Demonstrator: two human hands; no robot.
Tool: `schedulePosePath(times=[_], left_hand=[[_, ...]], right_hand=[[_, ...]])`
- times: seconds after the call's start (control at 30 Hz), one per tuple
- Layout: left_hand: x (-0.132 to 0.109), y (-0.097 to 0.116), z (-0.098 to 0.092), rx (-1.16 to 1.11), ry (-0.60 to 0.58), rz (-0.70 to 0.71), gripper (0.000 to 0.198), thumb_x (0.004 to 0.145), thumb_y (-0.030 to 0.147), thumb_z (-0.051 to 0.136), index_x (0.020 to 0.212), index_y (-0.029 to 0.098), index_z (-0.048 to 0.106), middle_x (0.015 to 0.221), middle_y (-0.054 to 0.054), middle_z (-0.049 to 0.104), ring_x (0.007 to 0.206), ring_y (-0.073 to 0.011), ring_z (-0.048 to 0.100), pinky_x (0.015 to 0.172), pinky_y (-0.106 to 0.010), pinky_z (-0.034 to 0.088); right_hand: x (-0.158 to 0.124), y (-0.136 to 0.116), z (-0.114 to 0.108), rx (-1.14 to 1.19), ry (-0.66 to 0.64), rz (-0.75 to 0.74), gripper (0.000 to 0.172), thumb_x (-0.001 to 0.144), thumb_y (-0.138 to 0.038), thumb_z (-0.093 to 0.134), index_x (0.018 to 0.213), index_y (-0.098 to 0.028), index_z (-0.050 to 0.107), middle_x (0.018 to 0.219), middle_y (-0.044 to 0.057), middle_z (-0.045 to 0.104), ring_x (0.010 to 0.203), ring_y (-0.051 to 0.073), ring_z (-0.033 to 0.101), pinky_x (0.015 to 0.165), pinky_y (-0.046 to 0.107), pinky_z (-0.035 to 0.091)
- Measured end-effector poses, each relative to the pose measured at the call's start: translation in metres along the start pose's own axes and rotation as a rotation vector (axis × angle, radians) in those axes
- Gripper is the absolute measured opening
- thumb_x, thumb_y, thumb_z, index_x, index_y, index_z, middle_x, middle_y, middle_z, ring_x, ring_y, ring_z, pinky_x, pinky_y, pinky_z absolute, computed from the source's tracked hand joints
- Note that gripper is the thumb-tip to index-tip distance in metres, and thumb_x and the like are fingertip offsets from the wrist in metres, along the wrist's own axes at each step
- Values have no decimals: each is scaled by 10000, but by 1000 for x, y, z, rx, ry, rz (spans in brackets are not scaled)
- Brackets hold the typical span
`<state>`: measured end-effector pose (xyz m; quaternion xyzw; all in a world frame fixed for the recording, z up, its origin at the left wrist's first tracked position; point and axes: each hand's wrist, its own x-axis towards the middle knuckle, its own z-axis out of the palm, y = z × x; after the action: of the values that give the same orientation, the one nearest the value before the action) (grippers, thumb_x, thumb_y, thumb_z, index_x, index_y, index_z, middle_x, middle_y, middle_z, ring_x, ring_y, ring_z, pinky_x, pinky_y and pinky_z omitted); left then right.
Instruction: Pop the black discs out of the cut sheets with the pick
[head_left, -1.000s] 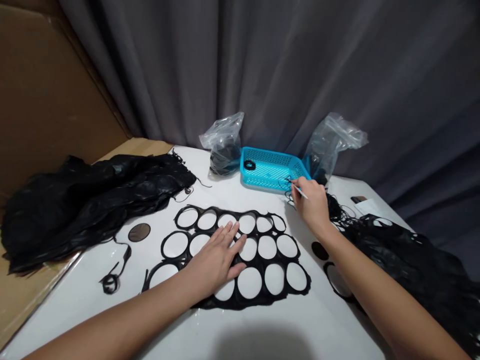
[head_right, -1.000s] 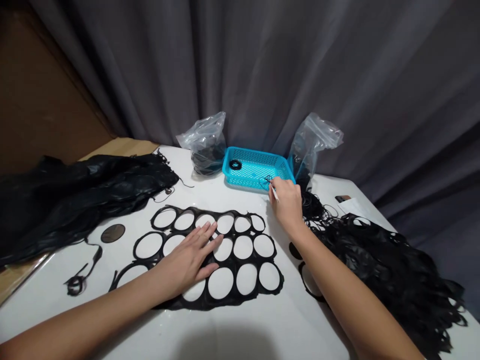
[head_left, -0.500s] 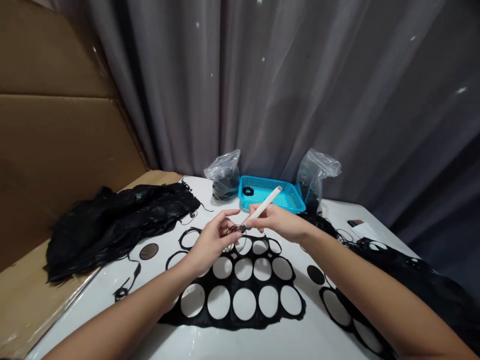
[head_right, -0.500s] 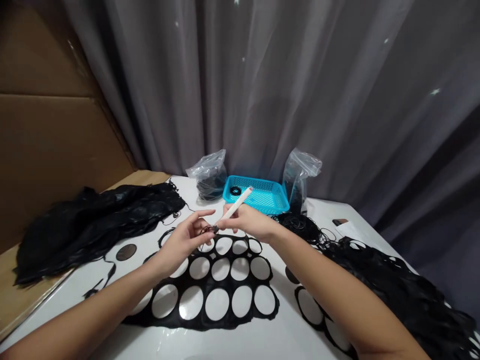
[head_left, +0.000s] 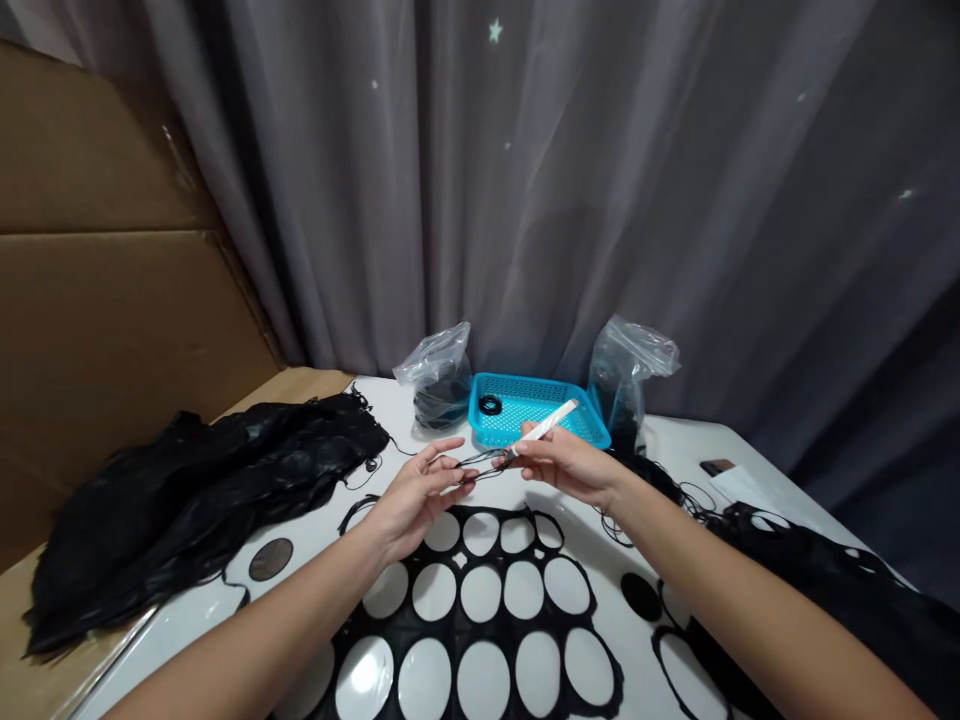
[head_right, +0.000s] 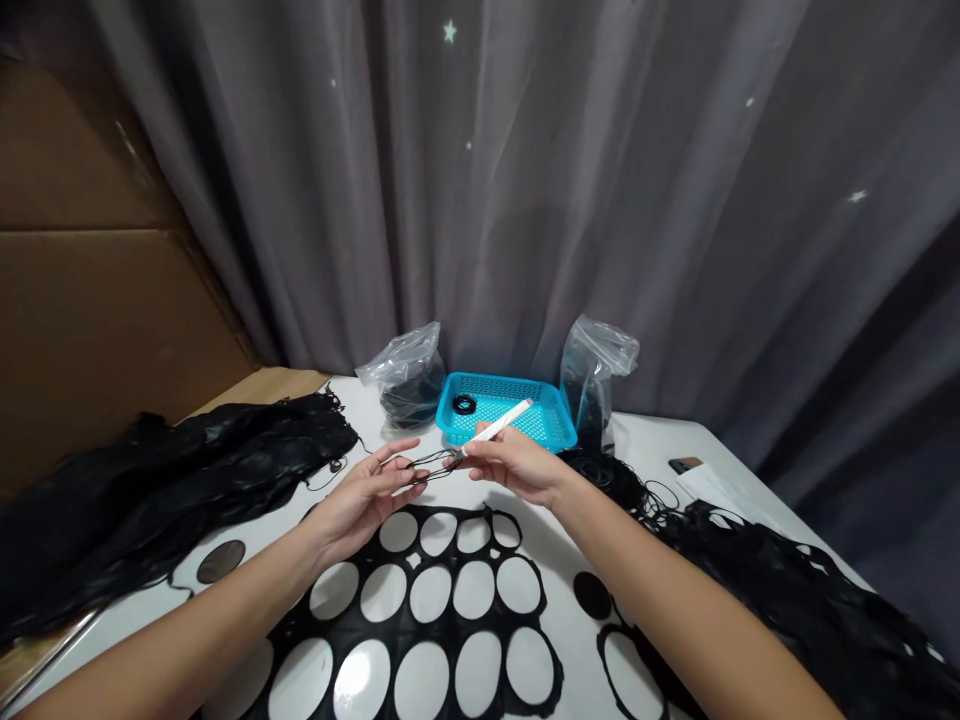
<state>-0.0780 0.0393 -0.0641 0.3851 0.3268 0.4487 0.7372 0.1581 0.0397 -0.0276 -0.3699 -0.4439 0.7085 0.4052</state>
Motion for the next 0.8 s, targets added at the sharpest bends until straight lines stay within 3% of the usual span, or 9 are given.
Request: schedulePosePath(times=[0.1,0.17,0.27,0.37,0.47,0.6,0.7,0.8], left_hand=[[10,4,11,-44,-56,-12,509,728,186,830,1194,199,626,866,4,599,997,-187,660,981,-350,485],[17,5,18,60,-36,-3,503,772,243,799,1231,197,600,953,-31,638,1053,-196,638,983,-339,473],[22,4,19,309,-49,-11,479,800,305,743,1243,194,597,1087,-76,646,1126,-226,602,980,-349,463],[17,-1,9,520,-128,-23,392,811,344,700,1168,192,645,1116,-81,645,1103,-241,600,991,-376,448],[2,-3,-7,665,-158,-48,359,842,423,669,1127,204,663,1110,-76,661,1105,-253,598,991,-381,433],[-27,8,-27,809,-163,-83,355,867,499,647,1104,237,682,1146,-68,675,1135,-268,600,966,-354,443],[-48,32,-36,881,-101,-56,378,876,548,641,1115,260,695,1177,-56,678,1132,-267,609,965,-333,455],[-70,71,-40,905,77,16,438,826,597,683,1111,265,701,1182,-30,682,1120,-274,609,949,-330,478]], right_hand=[[9,-9,-20,-91,65,-22,430,666,-351,881,765,-167,505,914,95,720,929,199,717,604,183,503],[17,-20,-39,-223,116,-73,441,684,-394,851,768,-184,472,917,95,717,934,219,714,620,218,513],[29,-39,-76,-733,256,-211,345,813,-431,679,759,-208,421,869,81,693,870,217,693,657,280,512],[39,-51,-114,-1180,369,-295,228,859,-346,563,732,-209,432,804,57,632,789,191,617,712,303,461],[42,-49,-141,-1313,310,-251,177,813,-258,586,699,-205,463,736,33,574,740,180,541,727,302,398],[40,-30,-157,-1427,172,-132,173,742,-193,640,654,-201,492,673,20,546,673,169,501,674,286,352],[38,-23,-161,-1458,124,-63,180,731,-183,662,632,-197,512,642,19,552,635,163,496,646,281,347],[35,-32,-160,-1457,130,-34,183,741,-186,669,617,-192,536,620,20,563,611,160,500,627,281,355]])
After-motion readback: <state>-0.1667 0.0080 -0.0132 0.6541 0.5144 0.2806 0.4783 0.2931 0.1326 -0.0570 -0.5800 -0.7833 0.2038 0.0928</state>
